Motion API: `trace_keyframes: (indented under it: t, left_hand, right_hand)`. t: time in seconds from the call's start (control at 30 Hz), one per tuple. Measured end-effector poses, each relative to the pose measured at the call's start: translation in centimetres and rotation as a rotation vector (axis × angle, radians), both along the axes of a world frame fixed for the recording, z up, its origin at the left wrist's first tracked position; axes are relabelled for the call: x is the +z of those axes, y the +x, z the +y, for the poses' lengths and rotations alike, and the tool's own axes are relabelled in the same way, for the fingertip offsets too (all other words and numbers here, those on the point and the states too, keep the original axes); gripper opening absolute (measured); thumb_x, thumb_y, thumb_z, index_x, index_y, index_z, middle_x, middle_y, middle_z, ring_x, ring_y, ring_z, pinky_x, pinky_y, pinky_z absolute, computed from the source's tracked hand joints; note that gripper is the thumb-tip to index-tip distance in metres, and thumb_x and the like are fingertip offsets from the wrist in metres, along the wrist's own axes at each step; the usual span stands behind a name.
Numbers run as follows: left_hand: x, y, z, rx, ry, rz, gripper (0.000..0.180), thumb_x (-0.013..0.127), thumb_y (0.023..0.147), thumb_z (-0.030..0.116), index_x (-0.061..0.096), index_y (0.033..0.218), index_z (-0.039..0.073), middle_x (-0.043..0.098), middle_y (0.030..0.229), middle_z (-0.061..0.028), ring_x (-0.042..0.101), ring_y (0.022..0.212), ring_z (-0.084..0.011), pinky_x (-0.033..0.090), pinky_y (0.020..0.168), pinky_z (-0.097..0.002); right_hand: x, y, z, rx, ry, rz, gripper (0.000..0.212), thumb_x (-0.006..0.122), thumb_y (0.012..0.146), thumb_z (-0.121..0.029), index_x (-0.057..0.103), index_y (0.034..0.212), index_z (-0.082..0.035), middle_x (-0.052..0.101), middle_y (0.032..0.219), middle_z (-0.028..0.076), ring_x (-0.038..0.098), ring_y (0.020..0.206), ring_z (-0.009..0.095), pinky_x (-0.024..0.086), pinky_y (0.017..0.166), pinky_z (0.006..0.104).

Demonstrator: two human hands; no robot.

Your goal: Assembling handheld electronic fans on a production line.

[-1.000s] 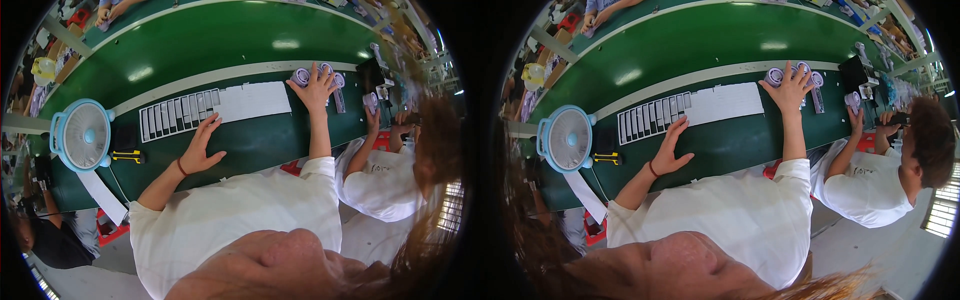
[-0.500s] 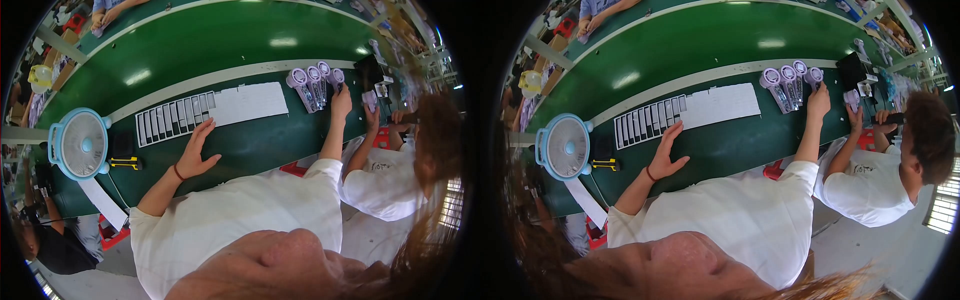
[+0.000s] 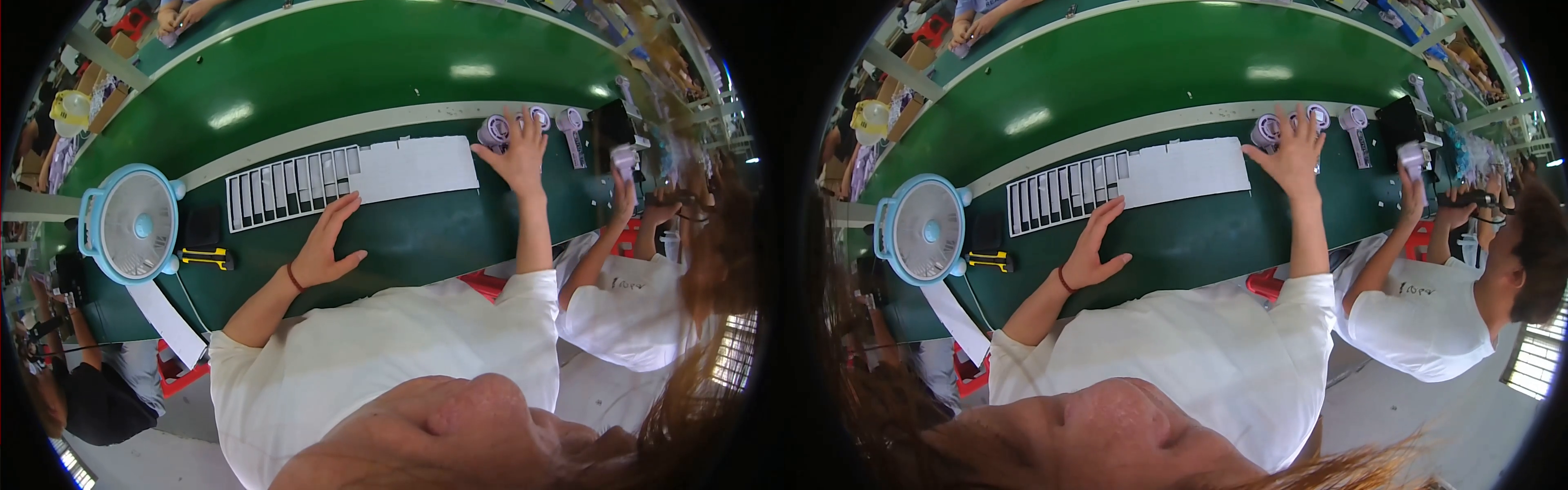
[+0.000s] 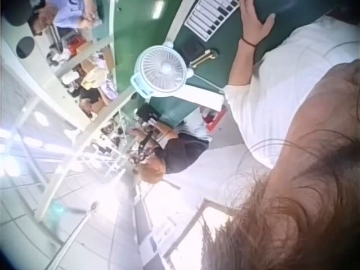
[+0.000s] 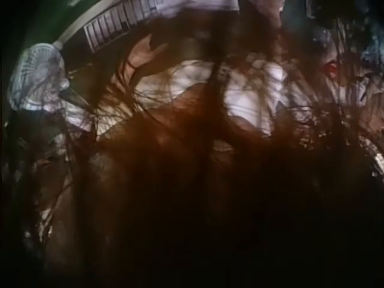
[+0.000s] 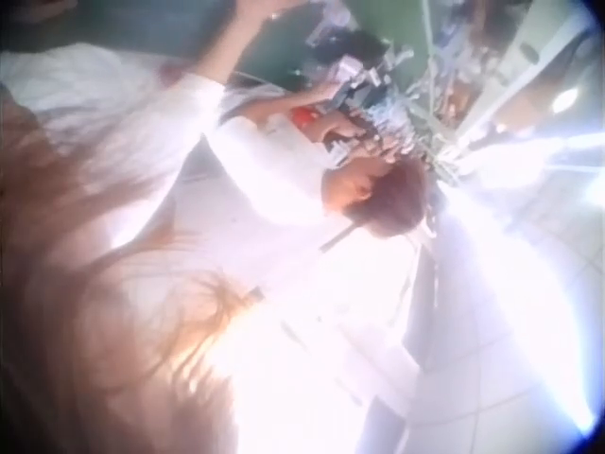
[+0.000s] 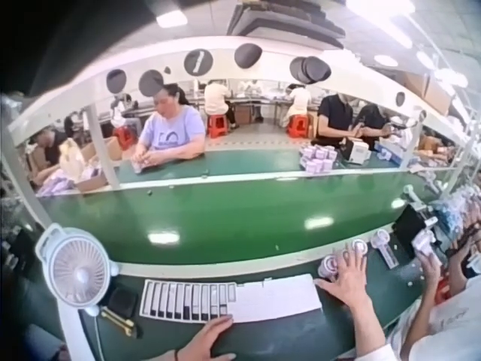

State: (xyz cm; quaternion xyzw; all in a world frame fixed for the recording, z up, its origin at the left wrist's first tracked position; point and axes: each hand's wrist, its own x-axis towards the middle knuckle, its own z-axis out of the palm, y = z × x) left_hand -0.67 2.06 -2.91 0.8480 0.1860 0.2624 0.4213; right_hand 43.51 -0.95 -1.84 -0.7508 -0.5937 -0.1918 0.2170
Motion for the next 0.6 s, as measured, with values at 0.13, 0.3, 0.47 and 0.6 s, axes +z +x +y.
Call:
trace_keyframes:
  t: [0.13, 0.3, 0.47, 0.6]
  left_hand:
    - [0.0, 0.0, 0.1, -0.006, 0.017, -0.003, 0.086, 0.078, 0.086, 0.013, 0.036, 0.16, 0.002, 0.037, 0.163, -0.0225, 0.04, 0.149, -0.0407, 0.034, 0.123, -0.0455]
    - [0.1, -0.1, 0.1, 0.009, 0.015, -0.015, 0.086, 0.079, 0.086, 0.012, 0.037, 0.16, 0.002, 0.038, 0.162, -0.0223, 0.041, 0.149, -0.0404, 0.036, 0.123, -0.0449]
    - [0.0, 0.0, 0.0, -0.01, 0.009, -0.021, 0.085, 0.079, 0.086, 0.012, 0.038, 0.159, 0.002, 0.038, 0.162, -0.0217, 0.042, 0.148, -0.04, 0.037, 0.122, -0.0445]
    - [-0.2, -0.1, 0.0, -0.015, 0.028, -0.039, 0.084, 0.08, 0.086, 0.012, 0.038, 0.159, 0.002, 0.038, 0.161, -0.0208, 0.042, 0.148, -0.0394, 0.037, 0.122, -0.0445]
  right_hand:
    - [-1.2, 0.5, 0.4, -0.156, -0.093, -0.063, 0.096, 0.085, 0.075, -0.06, 0.052, 0.155, -0.02, 0.04, 0.161, 0.028, 0.031, 0.151, 0.055, 0.028, 0.115, 0.0777]
    - [-1.0, 4.4, 0.1, -0.073, -0.036, -0.154, 0.088, 0.087, 0.076, -0.053, 0.056, 0.151, -0.02, 0.048, 0.155, 0.028, 0.043, 0.144, 0.053, 0.038, 0.116, 0.0623]
    - [-1.2, 8.7, -0.7, -0.04, -0.022, -0.144, 0.088, 0.086, 0.077, -0.055, 0.055, 0.152, -0.02, 0.046, 0.156, 0.029, 0.043, 0.145, 0.051, 0.038, 0.118, 0.0597]
    - [-1.0, 9.2, -1.0, -0.064, -0.043, -0.198, 0.092, 0.085, 0.078, -0.059, 0.054, 0.153, -0.015, 0.045, 0.158, 0.029, 0.042, 0.145, 0.051, 0.038, 0.118, 0.0601]
